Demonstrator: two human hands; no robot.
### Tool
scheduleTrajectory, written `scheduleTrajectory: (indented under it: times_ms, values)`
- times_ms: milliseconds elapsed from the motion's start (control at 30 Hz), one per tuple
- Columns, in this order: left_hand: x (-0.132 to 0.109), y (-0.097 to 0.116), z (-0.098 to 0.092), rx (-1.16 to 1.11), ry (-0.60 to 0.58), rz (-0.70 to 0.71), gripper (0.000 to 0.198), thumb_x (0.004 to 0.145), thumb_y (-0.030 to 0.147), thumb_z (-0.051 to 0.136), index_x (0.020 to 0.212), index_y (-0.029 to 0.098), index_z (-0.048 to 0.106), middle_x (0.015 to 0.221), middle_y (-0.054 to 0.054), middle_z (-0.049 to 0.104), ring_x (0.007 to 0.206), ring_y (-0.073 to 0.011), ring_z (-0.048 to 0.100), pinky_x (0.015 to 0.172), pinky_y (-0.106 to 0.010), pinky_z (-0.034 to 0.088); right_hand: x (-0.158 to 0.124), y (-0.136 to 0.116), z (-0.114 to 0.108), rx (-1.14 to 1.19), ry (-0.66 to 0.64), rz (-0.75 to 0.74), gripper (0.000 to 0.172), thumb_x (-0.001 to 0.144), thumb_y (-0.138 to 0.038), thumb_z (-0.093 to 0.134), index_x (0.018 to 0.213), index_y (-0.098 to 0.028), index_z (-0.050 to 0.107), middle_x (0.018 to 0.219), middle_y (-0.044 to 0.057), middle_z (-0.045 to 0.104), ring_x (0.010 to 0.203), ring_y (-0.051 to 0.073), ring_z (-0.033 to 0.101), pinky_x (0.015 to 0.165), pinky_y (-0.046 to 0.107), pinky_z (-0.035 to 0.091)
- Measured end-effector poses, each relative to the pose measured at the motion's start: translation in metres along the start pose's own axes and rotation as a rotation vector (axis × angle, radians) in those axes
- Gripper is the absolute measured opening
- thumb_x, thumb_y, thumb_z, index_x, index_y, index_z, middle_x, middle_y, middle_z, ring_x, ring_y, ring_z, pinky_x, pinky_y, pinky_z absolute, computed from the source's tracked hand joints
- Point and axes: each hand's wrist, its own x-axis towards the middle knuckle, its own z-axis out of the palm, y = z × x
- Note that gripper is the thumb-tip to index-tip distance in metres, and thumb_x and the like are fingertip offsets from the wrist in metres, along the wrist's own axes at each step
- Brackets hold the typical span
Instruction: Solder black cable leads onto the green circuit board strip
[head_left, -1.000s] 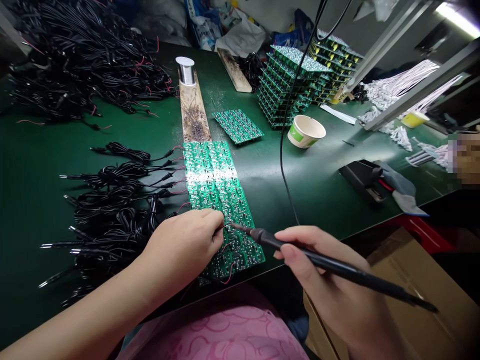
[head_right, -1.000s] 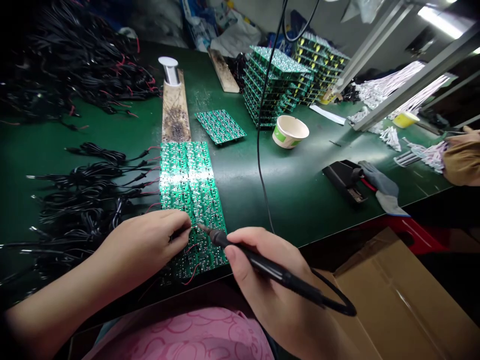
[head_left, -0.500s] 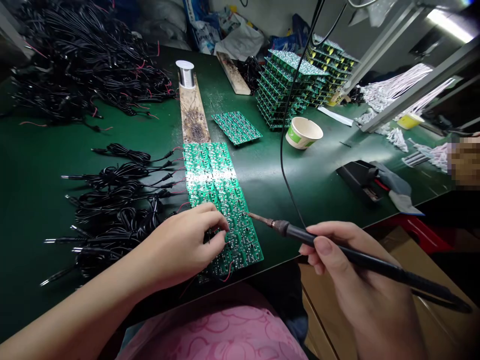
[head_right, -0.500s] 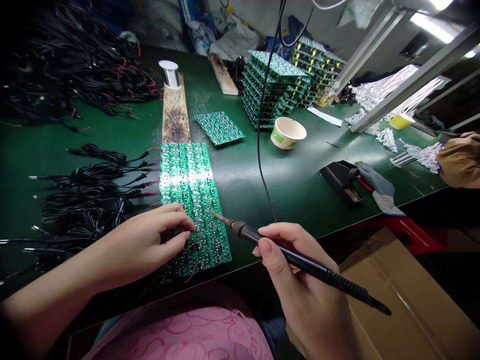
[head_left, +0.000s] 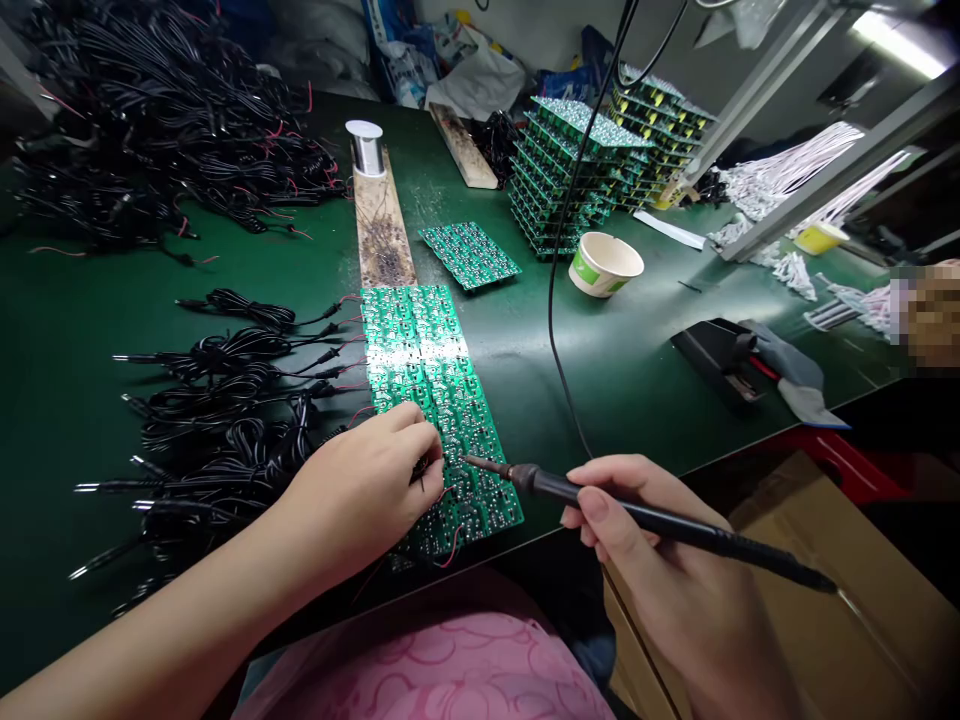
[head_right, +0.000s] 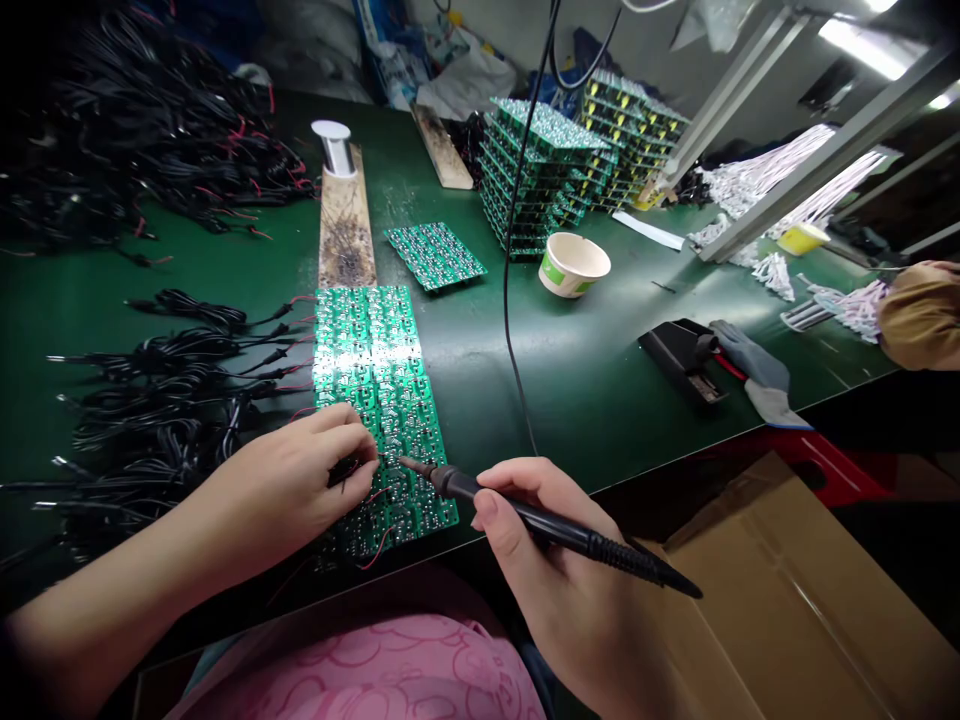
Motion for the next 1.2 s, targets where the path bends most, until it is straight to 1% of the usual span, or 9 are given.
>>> scheduleTrajectory:
  times_ms: [267,467,633,733,833,967,1067,1133,1200]
  values:
    - [0.0,0.001,-0.001,-0.001,-0.014,0.001,0.023,0.102,0.031,0.05,0.087,0.022,0.066,0.097,-0.004,0.063,0.088,-0.0206,0.065,0.077,-0.036,0.047,0.004,0.004,0.004,0.019,-0.03,0.089,0.018,0.106,-0.044,0.067,0.104,-0.028,0.076,0.08,-0.002,0.079,0.067,0.013,0.076,0.058,0.018,0.06]
    - [0.001,0.001,0.001,0.017,-0.017,0.018,0.023,0.102,0.029,0.049,0.088,0.022,0.065,0.099,-0.004,0.063,0.09,-0.0209,0.065,0.079,-0.037,0.048,0.004,0.002,0.004,0.051,-0.058,0.111,0.016,0.108,-0.043,0.066,0.106,-0.03,0.075,0.082,-0.003,0.08,0.07,0.012,0.076,0.061,0.017,0.059]
    - [0.0,0.001,0.002,0.029,-0.005,0.021,0.022,0.102,0.028,0.049,0.087,0.022,0.064,0.099,-0.004,0.063,0.09,-0.0207,0.066,0.078,-0.037,0.048,0.008,-0.008,0.002,-0.033,-0.1,0.049,0.013,0.108,-0.04,0.065,0.105,-0.031,0.074,0.08,-0.005,0.077,0.068,0.011,0.074,0.061,0.016,0.058]
    - [-0.001,0.001,0.002,0.043,-0.007,0.019,0.022,0.103,0.028,0.049,0.087,0.022,0.063,0.099,-0.005,0.063,0.089,-0.0206,0.065,0.077,-0.036,0.047,0.007,-0.016,0.001,-0.117,-0.118,-0.074,0.009,0.106,-0.036,0.066,0.103,-0.031,0.073,0.081,-0.006,0.076,0.068,0.01,0.073,0.063,0.016,0.059]
    - [-0.002,0.002,0.001,0.059,-0.006,0.022,0.023,0.103,0.029,0.049,0.087,0.021,0.062,0.098,-0.005,0.062,0.088,-0.0205,0.065,0.076,-0.036,0.046,0.004,-0.019,0.0,-0.155,-0.074,-0.162,0.006,0.106,-0.033,0.066,0.105,-0.031,0.072,0.083,-0.005,0.077,0.068,0.011,0.073,0.063,0.018,0.059]
    - [0.0,0.003,0.001,0.084,0.001,0.028,0.024,0.103,0.028,0.048,0.085,0.021,0.061,0.097,-0.005,0.062,0.088,-0.0206,0.064,0.075,-0.036,0.046,0.0,-0.015,-0.001,-0.143,0.056,-0.124,0.008,0.107,-0.033,0.065,0.111,-0.03,0.072,0.087,-0.002,0.078,0.073,0.013,0.077,0.064,0.019,0.062]
    - [0.002,0.004,0.003,0.089,-0.006,0.02,0.025,0.104,0.029,0.048,0.085,0.022,0.062,0.098,-0.005,0.062,0.088,-0.0213,0.065,0.075,-0.036,0.047,-0.002,-0.013,-0.001,-0.129,0.07,-0.128,0.009,0.107,-0.034,0.066,0.11,-0.029,0.073,0.087,-0.002,0.077,0.073,0.013,0.077,0.064,0.018,0.062]
    - [-0.001,0.004,0.004,0.083,0.006,0.02,0.023,0.104,0.029,0.047,0.089,0.021,0.064,0.101,-0.005,0.063,0.088,-0.0217,0.066,0.077,-0.037,0.05,-0.002,-0.011,-0.002,-0.114,0.059,-0.124,0.008,0.107,-0.034,0.066,0.11,-0.03,0.073,0.086,-0.003,0.077,0.072,0.012,0.077,0.062,0.016,0.062]
    - [-0.009,0.0,0.002,0.076,0.073,0.017,0.024,0.105,0.031,0.048,0.111,0.02,0.067,0.114,-0.008,0.066,0.09,-0.0227,0.068,0.079,-0.038,0.052,-0.003,-0.008,-0.005,-0.114,0.069,-0.113,0.008,0.107,-0.035,0.066,0.11,-0.03,0.073,0.087,-0.004,0.078,0.073,0.011,0.077,0.063,0.015,0.061]
